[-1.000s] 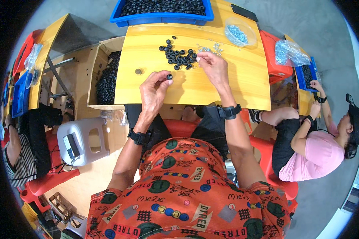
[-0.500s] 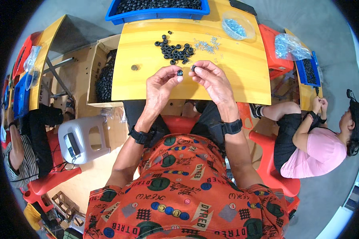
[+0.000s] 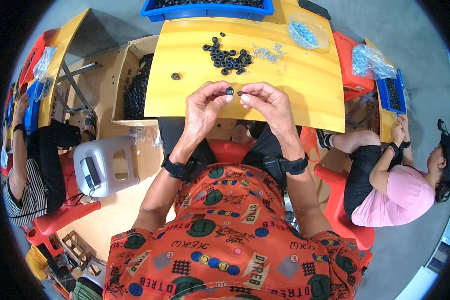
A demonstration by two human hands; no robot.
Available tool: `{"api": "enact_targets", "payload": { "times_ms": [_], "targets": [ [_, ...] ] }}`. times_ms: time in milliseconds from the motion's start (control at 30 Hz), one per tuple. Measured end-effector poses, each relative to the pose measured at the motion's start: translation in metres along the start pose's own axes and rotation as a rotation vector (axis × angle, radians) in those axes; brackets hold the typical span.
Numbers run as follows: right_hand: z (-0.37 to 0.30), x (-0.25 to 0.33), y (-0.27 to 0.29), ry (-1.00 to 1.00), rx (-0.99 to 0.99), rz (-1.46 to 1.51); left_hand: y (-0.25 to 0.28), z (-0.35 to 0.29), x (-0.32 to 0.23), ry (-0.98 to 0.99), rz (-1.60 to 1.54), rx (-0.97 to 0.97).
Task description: The person picks up a black rubber component and a small metal pin, inserts the pin into the component, and places the assembly on the table before repeating the process.
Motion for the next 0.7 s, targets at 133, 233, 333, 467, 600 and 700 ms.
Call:
{"api": "enact_targets", "payload": {
  "times_ms": [133, 233, 333, 467, 600, 700],
  "targets": [
    [-0.002, 0.0, -0.005, 0.032, 0.003, -0.046, 0.0, -0.002, -0.002, -0.051, 0.041, 0.019],
    [-0.003, 0.001, -0.007, 0.043, -0.009, -0.063, 0.0, -0.003, -0.005, -0.067, 0.016, 0.019],
    [-0.003, 0.0, -0.008, 0.041, -0.009, -0.057, 0.001, -0.004, -0.006, -0.08, 0.05, 0.028],
    [-0.001, -0.001, -0.007, 0.053, -0.008, -0.073, 0.001, -0.004, -0.006, -0.091, 0.083, 0.052],
    [0.0, -0.001, -0.008, 0.056, -0.006, -0.081, 0.0, -0.004, -0.01, -0.134, 0.106, 0.049],
    [0.001, -0.002, -0.008, 0.06, -0.007, -0.089, -0.001, -0.004, -0.015, -0.186, 0.144, 0.044]
  ]
}}
Point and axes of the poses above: each hand's wrist, its own z-axis towards the middle knuckle, its own y-axis out of the back of the hand, x = y × z, the point moved 5 cm from there along z, towards the middle knuckle, and after that the axes turned 7 degrees about -x, right-handed, at the moved point
